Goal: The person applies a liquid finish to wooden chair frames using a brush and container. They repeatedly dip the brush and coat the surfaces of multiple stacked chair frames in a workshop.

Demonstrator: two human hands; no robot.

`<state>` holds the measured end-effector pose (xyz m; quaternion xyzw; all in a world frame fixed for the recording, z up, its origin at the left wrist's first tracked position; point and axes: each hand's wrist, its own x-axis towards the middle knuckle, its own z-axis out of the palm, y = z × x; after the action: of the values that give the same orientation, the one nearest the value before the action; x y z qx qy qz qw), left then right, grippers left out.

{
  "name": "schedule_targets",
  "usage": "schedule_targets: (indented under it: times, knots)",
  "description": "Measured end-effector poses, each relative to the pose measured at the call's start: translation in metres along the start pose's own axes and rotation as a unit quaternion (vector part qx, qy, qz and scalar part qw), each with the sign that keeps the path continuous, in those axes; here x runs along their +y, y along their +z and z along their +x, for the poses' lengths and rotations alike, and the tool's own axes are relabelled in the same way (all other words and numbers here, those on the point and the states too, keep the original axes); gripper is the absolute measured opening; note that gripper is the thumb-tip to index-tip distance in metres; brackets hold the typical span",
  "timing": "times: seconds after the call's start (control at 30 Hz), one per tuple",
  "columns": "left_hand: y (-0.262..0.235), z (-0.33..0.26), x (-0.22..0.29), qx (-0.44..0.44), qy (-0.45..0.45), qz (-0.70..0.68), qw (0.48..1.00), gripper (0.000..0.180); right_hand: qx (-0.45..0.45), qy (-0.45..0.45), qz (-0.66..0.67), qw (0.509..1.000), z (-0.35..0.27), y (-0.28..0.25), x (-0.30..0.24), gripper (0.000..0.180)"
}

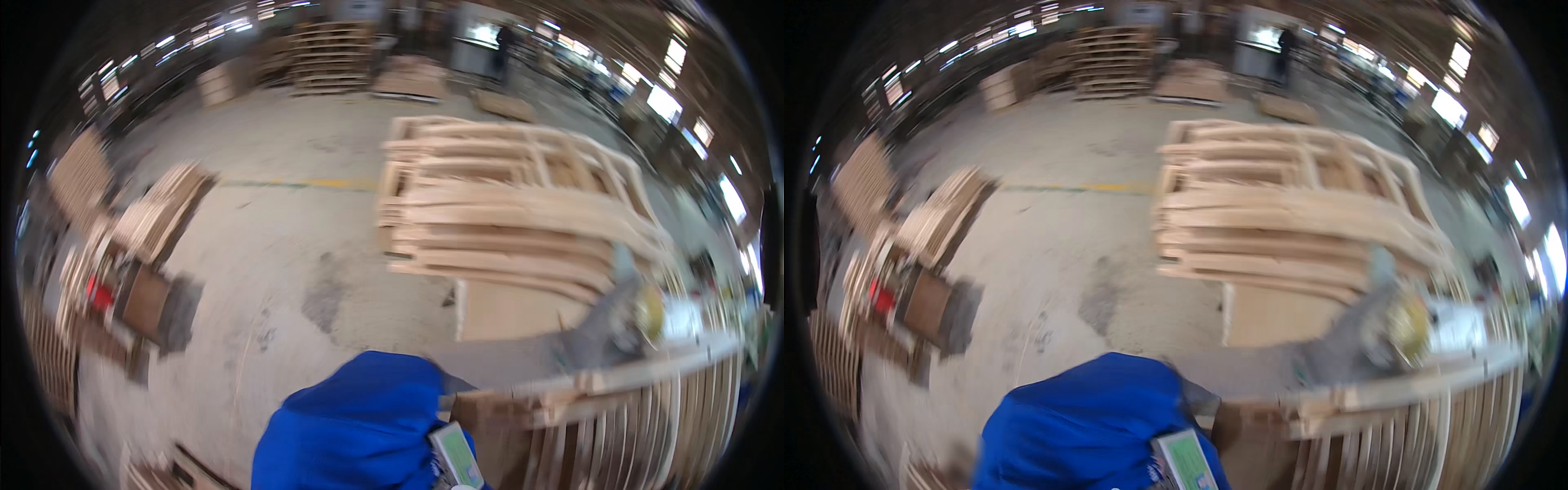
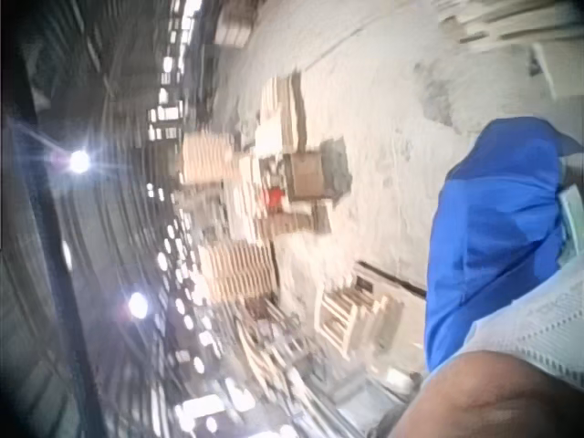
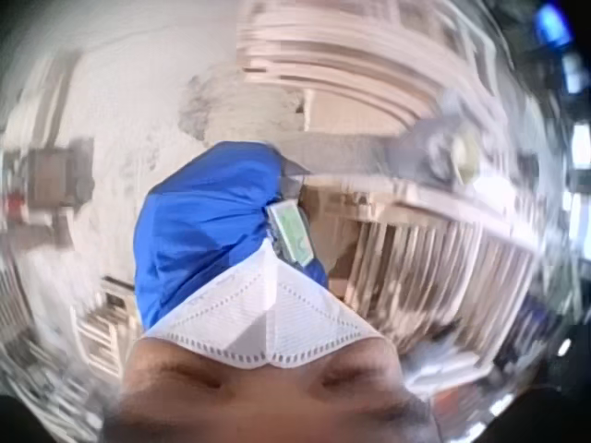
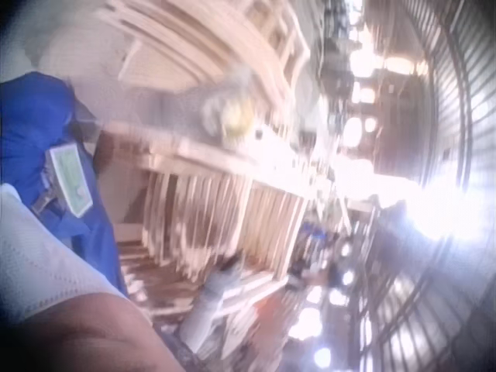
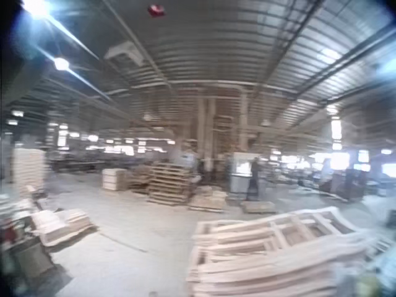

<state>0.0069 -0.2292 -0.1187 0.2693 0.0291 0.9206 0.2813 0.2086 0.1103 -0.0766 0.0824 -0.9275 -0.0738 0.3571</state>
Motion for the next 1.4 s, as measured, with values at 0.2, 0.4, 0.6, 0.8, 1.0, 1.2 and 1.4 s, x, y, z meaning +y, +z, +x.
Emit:
schedule_targets:
  times: [0.2, 0.4, 0.6, 0.8, 1.0, 1.2, 1.4]
  knots:
    - [-0.02, -0.097, 0.088, 0.199, -0.009, -0.089, 0.976, 0.059, 0.032, 0.046, 0.097, 0.994, 0.018, 0.029, -0.002, 0.043]
    - [-0.075, -0.129, 0.168, 0.19, -0.053, -0.009, 0.98, 0.065, 0.088, 0.165, -0.051, 0.981, 0.011, 0.031, -0.01, 0.051]
    - [-0.095, -0.165, 0.206, 0.274, 0.015, 0.167, 0.947, 0.05, 0.14, 0.212, -0.153, 0.955, 0.012, 0.036, -0.036, 0.024]
    - [-0.085, -0.171, 0.223, 0.288, -0.004, 0.11, 0.951, 0.054, 0.322, 0.261, -0.207, 0.886, 0.017, 0.062, -0.067, 0.02]
    - [-0.066, -0.175, 0.228, 0.294, 0.018, 0.193, 0.936, 0.056, 0.334, 0.272, -0.226, 0.874, 0.02, 0.068, -0.077, 0.017]
    - [-0.05, -0.188, 0.231, 0.32, 0.039, 0.245, 0.914, 0.059, 0.32, 0.295, -0.208, 0.876, 0.018, 0.068, -0.078, 0.016]
    - [-0.04, -0.205, 0.229, 0.356, 0.052, 0.269, 0.893, 0.062, 0.283, 0.305, -0.181, 0.891, 0.014, 0.07, -0.076, 0.017]
